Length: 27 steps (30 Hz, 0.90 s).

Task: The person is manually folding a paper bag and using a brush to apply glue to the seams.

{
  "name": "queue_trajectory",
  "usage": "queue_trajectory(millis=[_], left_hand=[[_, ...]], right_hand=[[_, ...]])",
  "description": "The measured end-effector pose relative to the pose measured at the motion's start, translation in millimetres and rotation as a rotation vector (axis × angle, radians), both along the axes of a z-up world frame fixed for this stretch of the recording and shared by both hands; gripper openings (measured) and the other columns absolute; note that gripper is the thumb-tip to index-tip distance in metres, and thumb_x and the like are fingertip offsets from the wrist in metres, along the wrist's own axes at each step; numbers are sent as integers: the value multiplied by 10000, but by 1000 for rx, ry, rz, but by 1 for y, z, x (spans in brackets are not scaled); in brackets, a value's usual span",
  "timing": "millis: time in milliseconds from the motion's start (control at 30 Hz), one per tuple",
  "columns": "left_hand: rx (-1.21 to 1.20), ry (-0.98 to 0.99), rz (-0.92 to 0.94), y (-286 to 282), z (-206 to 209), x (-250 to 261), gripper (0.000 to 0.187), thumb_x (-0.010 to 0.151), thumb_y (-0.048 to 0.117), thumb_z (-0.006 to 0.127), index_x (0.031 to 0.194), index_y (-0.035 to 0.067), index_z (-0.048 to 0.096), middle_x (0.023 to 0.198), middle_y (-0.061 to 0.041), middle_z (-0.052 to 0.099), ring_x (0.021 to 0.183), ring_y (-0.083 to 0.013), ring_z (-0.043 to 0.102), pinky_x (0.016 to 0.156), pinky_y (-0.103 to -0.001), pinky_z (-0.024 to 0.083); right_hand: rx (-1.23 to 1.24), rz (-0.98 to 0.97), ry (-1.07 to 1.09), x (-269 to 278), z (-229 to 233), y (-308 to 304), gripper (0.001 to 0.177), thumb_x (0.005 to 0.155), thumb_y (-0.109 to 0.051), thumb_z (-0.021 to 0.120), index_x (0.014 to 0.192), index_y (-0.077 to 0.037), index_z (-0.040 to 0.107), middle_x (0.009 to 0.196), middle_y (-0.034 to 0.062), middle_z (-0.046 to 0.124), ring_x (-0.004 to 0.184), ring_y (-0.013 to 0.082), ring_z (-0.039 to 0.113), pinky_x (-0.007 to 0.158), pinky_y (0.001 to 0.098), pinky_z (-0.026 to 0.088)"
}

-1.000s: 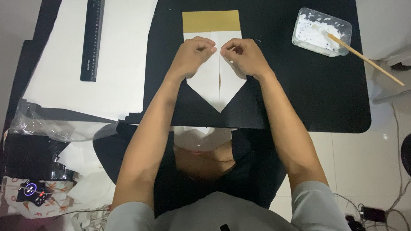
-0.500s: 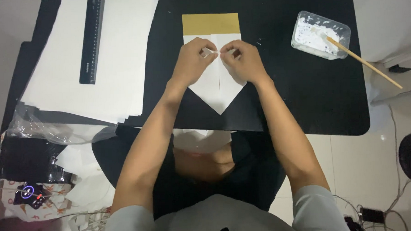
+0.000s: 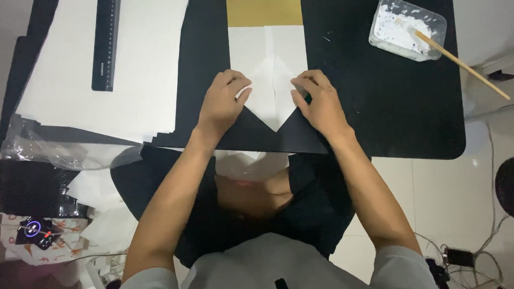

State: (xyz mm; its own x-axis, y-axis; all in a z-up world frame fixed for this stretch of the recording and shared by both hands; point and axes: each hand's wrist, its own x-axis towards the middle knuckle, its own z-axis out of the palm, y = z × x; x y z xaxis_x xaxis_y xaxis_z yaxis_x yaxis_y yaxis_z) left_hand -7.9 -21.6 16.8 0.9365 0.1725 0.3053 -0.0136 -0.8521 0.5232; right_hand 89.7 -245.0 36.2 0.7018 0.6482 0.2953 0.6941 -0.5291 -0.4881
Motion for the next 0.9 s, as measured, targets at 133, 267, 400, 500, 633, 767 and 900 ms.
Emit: queue_trajectory(millis=[133, 267, 400, 500, 633, 767, 900], left_hand=[[44, -25, -3, -5, 1, -5, 172, 1017, 230, 708, 1144, 122, 750, 1101, -94, 691, 1011, -213, 676, 846, -293, 610], [36, 29, -14, -9, 4, -8, 299, 1013, 332, 712, 1231, 128, 733, 1228, -93, 641, 1104, -220, 619, 948, -309, 565], [160, 54, -46, -11, 4, -8, 343, 1019, 395, 685, 1286, 180, 707, 1254, -52, 605, 1117, -188, 581, 975, -283, 524], [105, 52, -61, -4, -1, -3, 247, 1061, 300, 620, 1275, 204, 695, 1203, -64, 628, 1067, -221, 611, 945, -324, 542], [-75, 92, -37, 10, 1, 22, 210, 1060, 254, 597, 1250, 204, 673, 1083, -39, 683, 993, -205, 648, 856, -309, 540], [-328, 172, 7, 19, 0, 47, 300, 956, 148, 716, 1253, 157, 676, 1061, -138, 753, 970, -274, 736, 791, -356, 615], [-339, 226, 6, 27, 1, 59, 201, 902, 111, 743, 1102, 126, 761, 950, -141, 773, 857, -260, 761, 685, -331, 611]], right_hand=[[28, -5, 29, 1, -6, -3, 231, 984, -110, 736, 1179, 14, 726, 1170, 198, 663, 1030, 386, 697, 844, 465, 615], [92, 18, 63, 0, -9, -7, 247, 983, -100, 740, 1208, 0, 717, 1182, 177, 641, 1037, 387, 685, 853, 480, 602], [109, 10, 98, -3, -8, -7, 276, 972, -96, 748, 1233, -16, 708, 1203, 168, 629, 1036, 375, 685, 860, 489, 591], [109, -32, 116, -3, -3, -4, 326, 951, -65, 757, 1264, -3, 693, 1168, 186, 649, 981, 371, 698, 820, 480, 594], [132, -41, 150, 30, -17, 0, 374, 936, -78, 772, 1292, -25, 669, 1131, 178, 675, 919, 359, 707, 767, 466, 588], [37, -49, 254, 56, -14, 12, 215, 944, -116, 762, 1156, -76, 762, 1024, 148, 752, 903, 334, 730, 748, 427, 588], [-1, -49, 293, 68, -8, 21, 148, 935, -125, 755, 1070, -83, 798, 959, 157, 767, 881, 324, 737, 725, 411, 586]])
